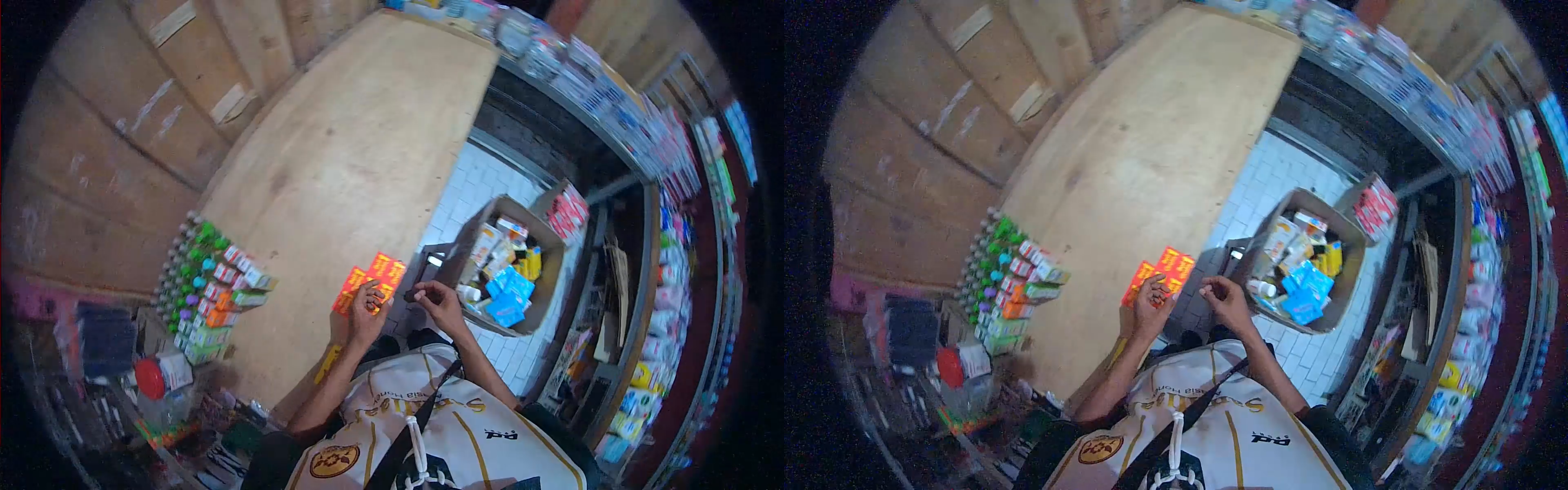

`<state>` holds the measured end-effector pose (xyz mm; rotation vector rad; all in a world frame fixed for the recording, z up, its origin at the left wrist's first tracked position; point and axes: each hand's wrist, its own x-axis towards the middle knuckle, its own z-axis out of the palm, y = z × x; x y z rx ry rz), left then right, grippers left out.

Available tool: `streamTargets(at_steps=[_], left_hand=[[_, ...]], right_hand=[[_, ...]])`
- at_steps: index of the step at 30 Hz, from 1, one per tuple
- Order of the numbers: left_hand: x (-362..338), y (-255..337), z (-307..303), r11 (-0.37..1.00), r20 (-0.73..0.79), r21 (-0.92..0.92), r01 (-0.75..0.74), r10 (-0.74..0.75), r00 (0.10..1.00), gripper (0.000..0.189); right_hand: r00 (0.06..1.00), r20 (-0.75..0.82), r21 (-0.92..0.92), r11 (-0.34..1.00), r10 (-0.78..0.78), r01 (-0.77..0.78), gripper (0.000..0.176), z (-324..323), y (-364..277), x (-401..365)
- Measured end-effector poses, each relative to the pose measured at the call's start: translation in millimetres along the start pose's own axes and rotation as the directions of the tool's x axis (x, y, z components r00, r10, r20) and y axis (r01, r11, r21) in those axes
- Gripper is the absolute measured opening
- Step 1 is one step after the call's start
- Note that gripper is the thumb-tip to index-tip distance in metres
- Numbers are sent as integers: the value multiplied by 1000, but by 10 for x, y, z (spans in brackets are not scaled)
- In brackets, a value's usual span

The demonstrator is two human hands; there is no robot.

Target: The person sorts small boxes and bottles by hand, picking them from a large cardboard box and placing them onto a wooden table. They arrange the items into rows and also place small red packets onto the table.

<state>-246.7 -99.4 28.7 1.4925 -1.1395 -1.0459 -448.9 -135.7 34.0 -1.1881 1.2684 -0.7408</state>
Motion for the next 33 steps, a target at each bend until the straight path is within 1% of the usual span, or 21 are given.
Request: streamTargets(at_steps=[1, 4, 5, 8, 9, 11, 12, 13, 16, 17, 18, 19, 20, 23, 26, 27, 29, 30, 32, 33], left_hand=[[36, 45, 122, 1000, 47, 10, 1, -2, 999, 48], [119, 153, 489, 1000, 205, 31, 3, -10, 979, 44], [137, 184, 611, 999, 261, 38, 5, -14, 965, 42], [185, 243, 995, 997, 373, 83, -6, -25, 927, 39], [194, 259, 1114, 995, 415, 102, -13, -30, 909, 38], [206, 282, 1311, 989, 485, 143, -23, -50, 873, 37], [202, 275, 1395, 987, 516, 160, -24, -63, 854, 36], [202, 267, 1473, 984, 541, 176, -24, -77, 837, 35], [175, 233, 1656, 980, 583, 198, -10, -110, 805, 34], [165, 217, 1709, 980, 590, 201, -2, -120, 798, 34], [171, 238, 1761, 977, 586, 215, -6, -124, 801, 35], [162, 267, 1801, 973, 581, 229, -7, -131, 803, 35], [139, 288, 1832, 970, 577, 244, -6, -140, 805, 35], [142, 192, 1969, 962, 559, 245, 119, -240, 794, 35], [136, 214, 2076, 962, 562, 264, 68, -211, 800, 33], [125, 219, 2099, 967, 566, 254, 33, -176, 805, 34], [156, 246, 2126, 972, 574, 229, -49, -94, 814, 34], [170, 209, 2124, 972, 576, 236, -9, -133, 806, 34], [238, 137, 2135, 966, 586, 250, 65, -204, 784, 35], [278, 132, 2147, 967, 589, 252, 45, -190, 785, 35]], right_hand=[[1000, -13, 68, 998, -12, 13, 20, -103, 6, -55], [987, -158, 57, 997, -33, 43, 19, -446, -16, -211], [978, -208, 37, 999, -2, 10, 20, -592, 152, -219], [949, -317, -21, 1000, 3, -11, 20, -1031, 456, -263], [930, -357, -131, 991, -82, 38, 20, -1188, 583, -264], [919, -394, -192, 979, -19, -62, 21, -1504, 926, -228], [914, -405, -219, 969, 16, -114, 21, -1624, 975, -245], [909, -399, -227, 948, 117, -222, 24, -1755, 1021, -268], [904, -407, -286, 922, 130, -262, 27, -1931, 990, -239], [893, -393, -216, 922, 219, -321, 33, -2005, 948, -210], [875, -481, -359, 902, 43, -241, 39, -2051, 973, -112], [833, -535, -500, 848, -141, -177, 46, -2084, 1038, -20], [769, -552, -631, 764, -322, -133, 53, -2108, 1109, 51], [852, -508, -478, 865, -128, -155, 90, -2288, 942, 362], [896, -416, -651, 739, -158, -172, 115, -2315, 891, 484], [912, -402, -652, 726, -84, -220, 127, -2301, 874, 497], [917, -392, -719, 646, -69, -258, 130, -2222, 829, 477], [919, -389, -749, 603, -62, -276, 131, -2189, 878, 465], [915, -394, -739, 621, -83, -262, 127, -2182, 957, 489], [911, -401, -727, 638, -99, -251, 125, -2181, 977, 507]])
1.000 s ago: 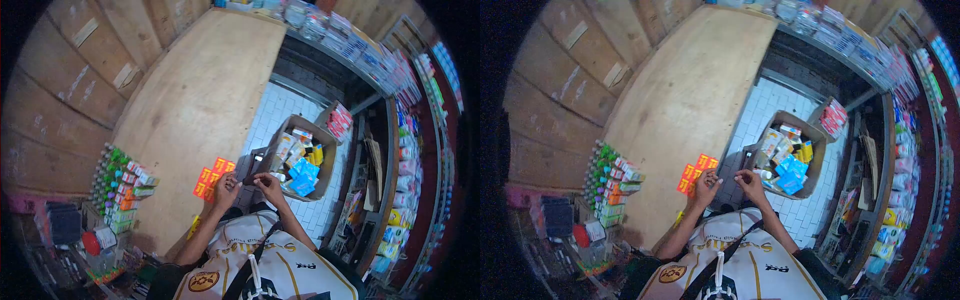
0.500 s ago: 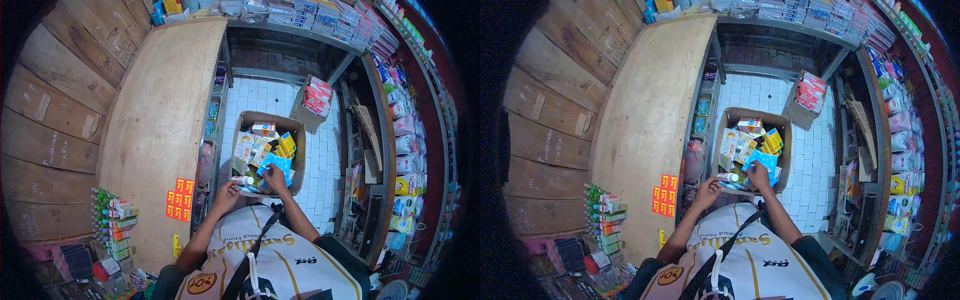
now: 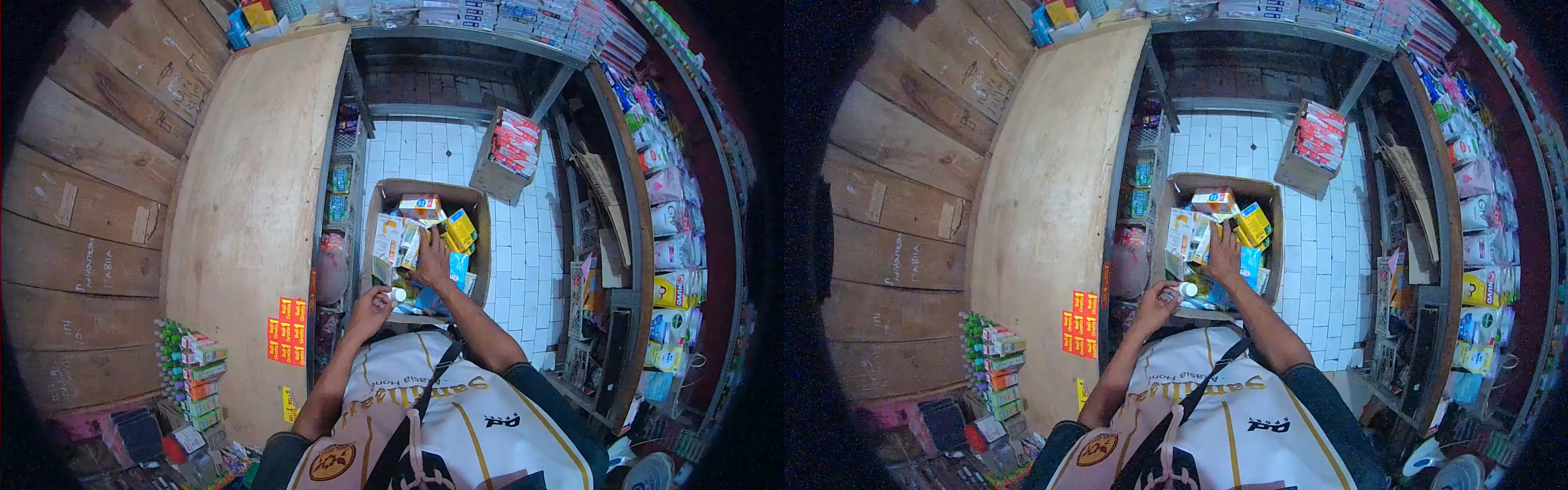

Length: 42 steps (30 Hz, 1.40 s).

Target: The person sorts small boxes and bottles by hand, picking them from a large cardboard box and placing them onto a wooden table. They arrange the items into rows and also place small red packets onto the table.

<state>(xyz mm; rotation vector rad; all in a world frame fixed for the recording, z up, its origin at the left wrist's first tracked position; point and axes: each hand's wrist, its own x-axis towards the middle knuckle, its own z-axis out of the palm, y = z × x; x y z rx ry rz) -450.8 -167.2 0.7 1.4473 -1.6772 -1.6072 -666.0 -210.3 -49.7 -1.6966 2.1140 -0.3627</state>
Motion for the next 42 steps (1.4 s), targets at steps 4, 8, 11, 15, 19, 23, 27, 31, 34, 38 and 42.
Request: streamTargets(at_steps=[4, 8, 11, 15, 19, 23, 27, 31, 34, 38, 42], left_hand=[[110, -12, -46, 998, 36, 51, -36, 35, 999, 39], [175, -38, -41, 997, 53, 76, -12, 8, 999, 55], [192, 83, -11, 1000, 14, 8, 14, -14, 1000, 69], [301, 67, 32, 964, -51, 121, -237, 245, 968, 71], [362, 22, 36, 917, 33, 219, -333, 334, 942, 73], [386, -140, 31, 972, 131, 4, -234, 232, 964, 63], [267, 126, -35, 971, 139, -209, -117, 148, 979, 47], [204, 89, -194, 979, 96, -205, 7, 13, 995, 41], [149, 22, -362, 983, 9, -180, 23, -22, 1000, 39], [74, -158, -538, 966, -86, -259, 19, -43, 995, 37], [-48, -98, -617, 941, -122, -337, -6, -38, 992, 36]], right_hand=[[998, -38, 159, 986, -46, 51, 116, -29, 64, -8], [992, -126, 205, 978, -10, 36, 107, -141, -52, -124], [980, -197, 310, 950, 34, 30, 102, -131, -217, -289], [993, -37, 650, 758, 109, -59, 92, 39, -332, -493], [954, 288, 892, 339, 86, -299, 71, -103, -452, -689], [917, 398, 893, 215, 36, -396, 71, -290, -520, -814], [934, 304, 813, 460, 189, -358, 78, -160, -166, -782], [889, -113, 494, 801, 445, -338, 89, -43, 414, -715], [852, -211, 285, 864, 480, -416, 92, 79, 638, -640], [863, -108, 335, 835, 493, -435, 94, 124, 636, -497], [866, -17, 302, 829, 499, -472, 97, -11, 442, -519]])
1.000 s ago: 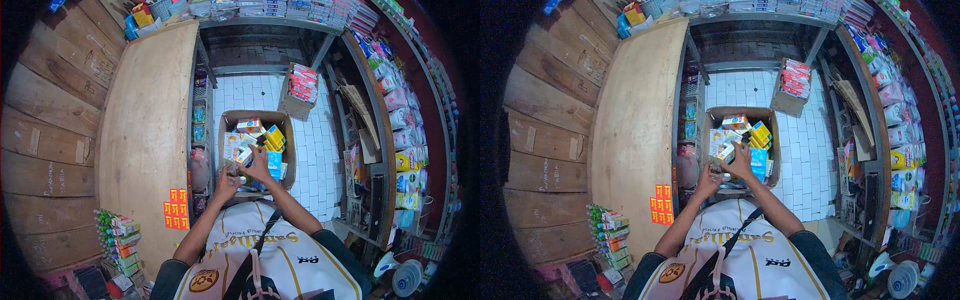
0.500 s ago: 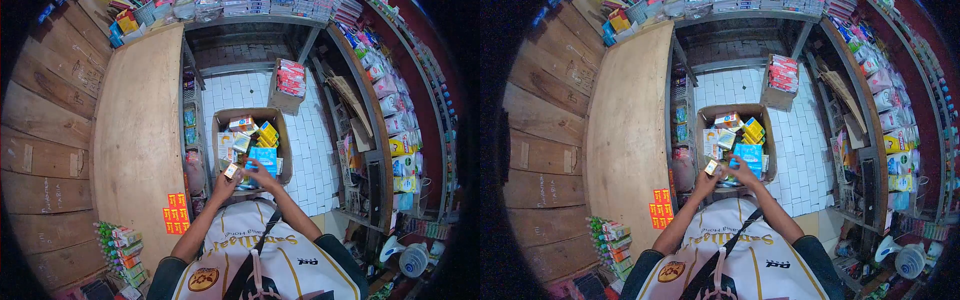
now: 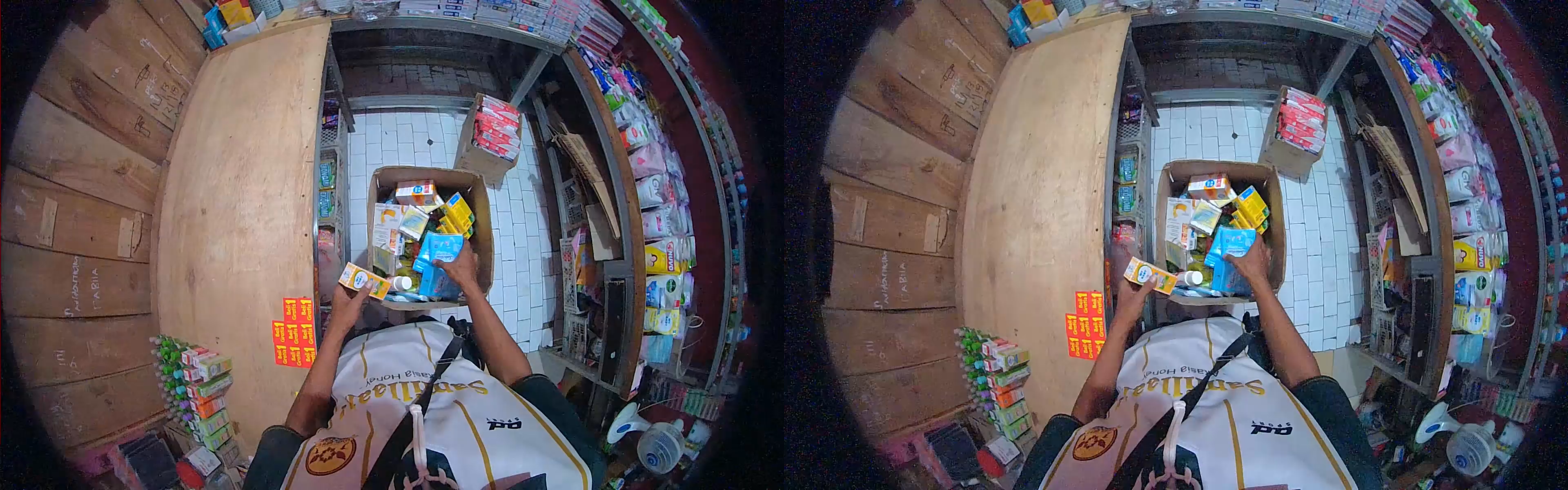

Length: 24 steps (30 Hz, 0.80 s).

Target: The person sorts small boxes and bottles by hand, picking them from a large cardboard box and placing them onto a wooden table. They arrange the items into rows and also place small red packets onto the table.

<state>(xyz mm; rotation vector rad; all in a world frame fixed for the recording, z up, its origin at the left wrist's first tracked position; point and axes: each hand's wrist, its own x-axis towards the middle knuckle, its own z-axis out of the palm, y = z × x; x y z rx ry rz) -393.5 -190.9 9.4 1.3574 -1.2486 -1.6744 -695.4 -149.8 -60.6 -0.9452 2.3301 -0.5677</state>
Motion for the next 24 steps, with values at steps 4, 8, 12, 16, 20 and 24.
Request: streamTargets(at_steps=[4, 8, 12, 16, 20, 24], left_hand=[[-42, 19, -44, 999, -57, 44, -7, 9, 998, 34], [-81, 134, -16, 998, -52, 58, -2, 5, 999, 34], [0, -61, -23, 999, -22, -10, -41, 40, 999, 34], [22, -71, -18, 1000, 31, -19, -2, 3, 1000, 34], [32, -54, -7, 1000, 14, 13, -1, 1, 1000, 34], [27, -6, 13, 999, 32, 38, -3, 2, 999, 35]], right_hand=[[980, 89, -78, 979, -179, 186, 101, -188, -288, -351], [914, 38, -295, 869, -405, 397, 102, 91, -152, -398], [908, 159, -185, 892, -387, 413, 107, 182, -185, -243], [908, 223, -48, 926, -356, 375, 106, 266, -301, -284], [937, 197, -18, 955, -288, 297, 91, 403, -287, -236], [921, 222, 43, 946, -321, 320, 79, 371, -246, -173]])
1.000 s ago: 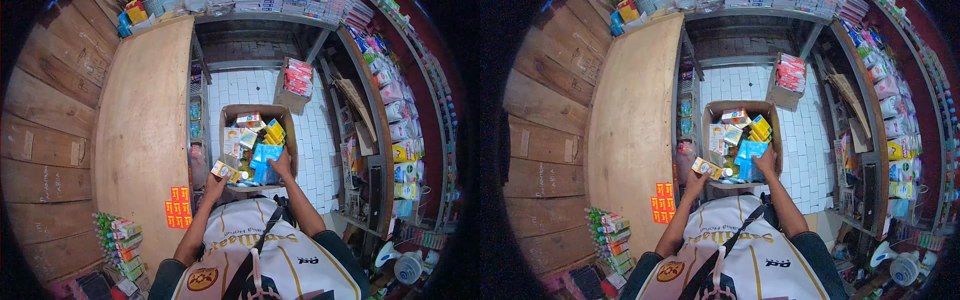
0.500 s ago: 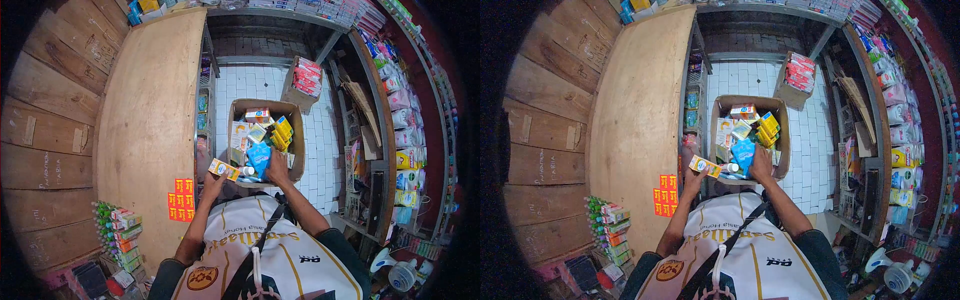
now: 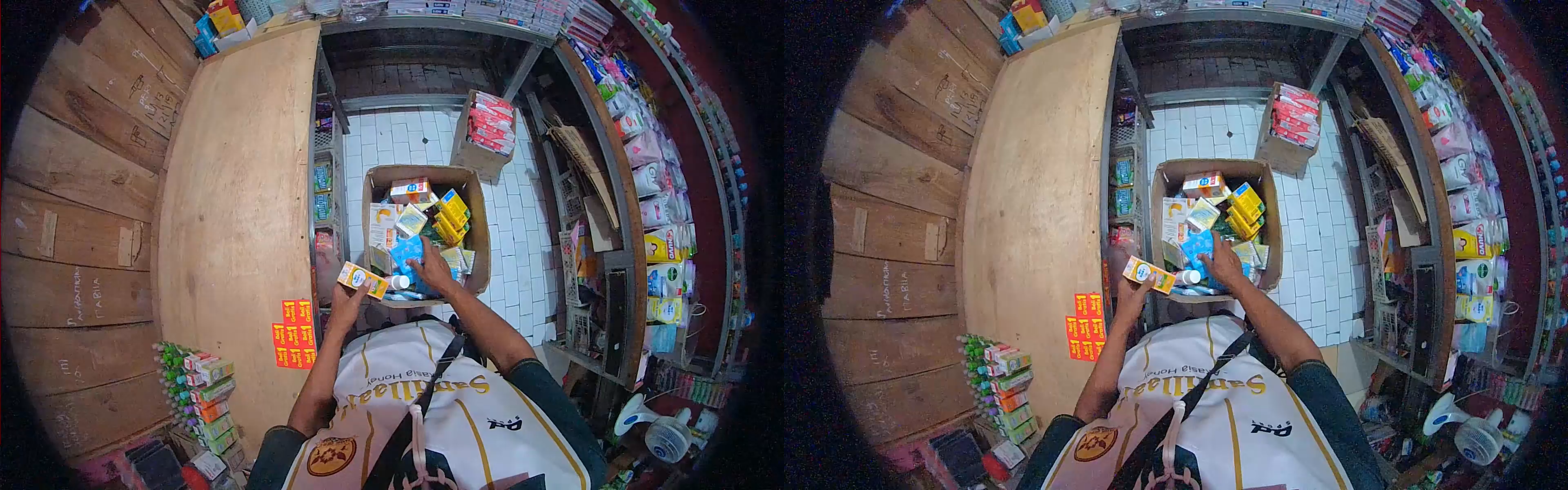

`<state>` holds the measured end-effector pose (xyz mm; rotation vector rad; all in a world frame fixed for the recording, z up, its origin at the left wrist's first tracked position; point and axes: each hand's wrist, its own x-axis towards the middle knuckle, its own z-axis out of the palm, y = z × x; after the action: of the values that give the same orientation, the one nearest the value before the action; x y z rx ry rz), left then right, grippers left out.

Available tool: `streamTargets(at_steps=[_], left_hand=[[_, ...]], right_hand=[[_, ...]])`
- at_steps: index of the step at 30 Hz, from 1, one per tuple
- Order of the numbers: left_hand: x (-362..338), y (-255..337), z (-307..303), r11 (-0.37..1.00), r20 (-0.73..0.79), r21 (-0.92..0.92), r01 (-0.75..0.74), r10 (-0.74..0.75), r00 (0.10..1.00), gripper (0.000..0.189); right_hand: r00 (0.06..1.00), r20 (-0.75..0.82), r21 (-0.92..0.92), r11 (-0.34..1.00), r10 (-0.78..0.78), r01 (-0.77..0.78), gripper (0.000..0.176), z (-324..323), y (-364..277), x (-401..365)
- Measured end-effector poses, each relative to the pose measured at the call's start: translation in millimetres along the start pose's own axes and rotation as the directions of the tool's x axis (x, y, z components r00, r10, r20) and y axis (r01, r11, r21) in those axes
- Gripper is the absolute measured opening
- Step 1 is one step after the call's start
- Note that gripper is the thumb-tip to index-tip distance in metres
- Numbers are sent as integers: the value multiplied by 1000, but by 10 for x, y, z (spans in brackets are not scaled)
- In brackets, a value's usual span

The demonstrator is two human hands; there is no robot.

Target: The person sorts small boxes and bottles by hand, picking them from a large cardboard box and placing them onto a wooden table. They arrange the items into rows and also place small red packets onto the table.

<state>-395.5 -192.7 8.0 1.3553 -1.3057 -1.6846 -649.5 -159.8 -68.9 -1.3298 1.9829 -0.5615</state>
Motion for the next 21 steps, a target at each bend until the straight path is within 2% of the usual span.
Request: streamTargets(at_steps=[4, 7, 8, 11, 12, 15, 16, 21], left_hand=[[-17, 25, 94, 1000, -48, 13, -10, 10, 999, 35], [-6, -56, 69, 999, -39, 42, -3, 5, 999, 35], [11, -84, 57, 998, -43, 55, 2, 0, 999, 35], [26, -147, 38, 999, -22, 13, 47, -47, 999, 39], [30, -157, 41, 998, -10, -14, 65, -65, 998, 41], [32, -185, 79, 999, -87, -10, -50, 49, 995, 36], [29, -183, 77, 999, -75, -18, -38, 36, 997, 36], [-5, -103, 99, 999, -79, -34, -21, 18, 997, 35]], right_hand=[[995, -73, 104, 992, -61, 68, 74, -79, 101, 53], [959, -218, 81, 976, -181, 203, 71, -248, 195, 129], [952, -264, 82, 980, -153, 181, 70, -321, 215, 147], [973, -230, 178, 983, -13, 55, 75, -702, 144, 206], [946, -322, 149, 986, -26, 78, 70, -731, 217, 269], [964, -261, 243, 963, -54, 120, 66, -1013, 253, 413], [955, -277, 216, 962, -105, 169, 65, -1076, 233, 435], [935, -314, -5, 985, -167, 174, 66, -1099, 185, 602]])
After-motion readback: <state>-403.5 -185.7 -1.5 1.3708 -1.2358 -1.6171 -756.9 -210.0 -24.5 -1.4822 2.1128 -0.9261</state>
